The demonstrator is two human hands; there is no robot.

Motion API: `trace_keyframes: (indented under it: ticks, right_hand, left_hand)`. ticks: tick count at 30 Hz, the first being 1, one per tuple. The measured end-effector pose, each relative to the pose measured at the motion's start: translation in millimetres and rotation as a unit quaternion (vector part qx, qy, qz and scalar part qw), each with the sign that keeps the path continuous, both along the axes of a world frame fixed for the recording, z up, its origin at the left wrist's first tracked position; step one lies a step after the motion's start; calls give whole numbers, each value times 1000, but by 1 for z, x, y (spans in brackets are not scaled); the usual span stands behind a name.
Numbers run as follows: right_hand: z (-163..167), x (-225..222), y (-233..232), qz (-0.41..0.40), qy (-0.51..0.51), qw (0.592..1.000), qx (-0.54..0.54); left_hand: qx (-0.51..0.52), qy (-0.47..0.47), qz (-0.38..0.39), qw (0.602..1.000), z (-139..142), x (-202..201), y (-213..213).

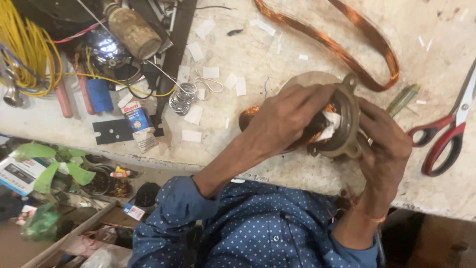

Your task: The person winds a flat copper wire around a motor stator core, inserting white insulating material between layers. They use shears to trim the wire and a tool to press the windings into place.

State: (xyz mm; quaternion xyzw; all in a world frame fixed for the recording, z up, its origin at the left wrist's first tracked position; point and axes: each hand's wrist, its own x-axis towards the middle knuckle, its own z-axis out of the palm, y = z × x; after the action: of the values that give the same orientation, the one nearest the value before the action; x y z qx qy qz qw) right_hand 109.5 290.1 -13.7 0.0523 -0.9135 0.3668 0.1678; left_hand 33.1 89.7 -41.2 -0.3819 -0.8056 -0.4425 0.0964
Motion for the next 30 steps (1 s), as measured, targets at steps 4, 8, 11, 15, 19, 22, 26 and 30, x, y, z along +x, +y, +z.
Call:
trace_keyframes:
  ticks: [4, 8, 11, 15, 19, 22, 26, 30]
  right_hand:
    - [-10, 9, 6, 1, 22, 1000, -17]
    - [-25, 9, 17, 14, 73, 994, -79]
    - [-34, 3, 18, 38, 119, 982, -140]
    - [-29, 1, 9, 22, 87, 994, -65]
    - [-9, -6, 2, 17, 42, 998, -37]
    - [-1, -12, 0, 21, 31, 998, -43]
    - [-1, -12, 2, 24, 49, 998, -39]
    - [-3, -9, 3, 6, 41, 999, -19]
  left_hand:
    - [15, 49, -2, 999, -13, 2, 7]
    - [15, 115, 10, 993, -18, 6, 18]
    - [40, 138, 2, 990, -18, 1, 18]
    - [47, 110, -14, 993, -16, -17, 8]
    - [38, 52, 0, 998, -11, -15, 5]
    - [38, 14, 3, 999, -6, -15, 4]
    - [86, 21, 61, 994, 1, -6, -10]
    - [143, -43, 80, 986, 12, 30, -14]
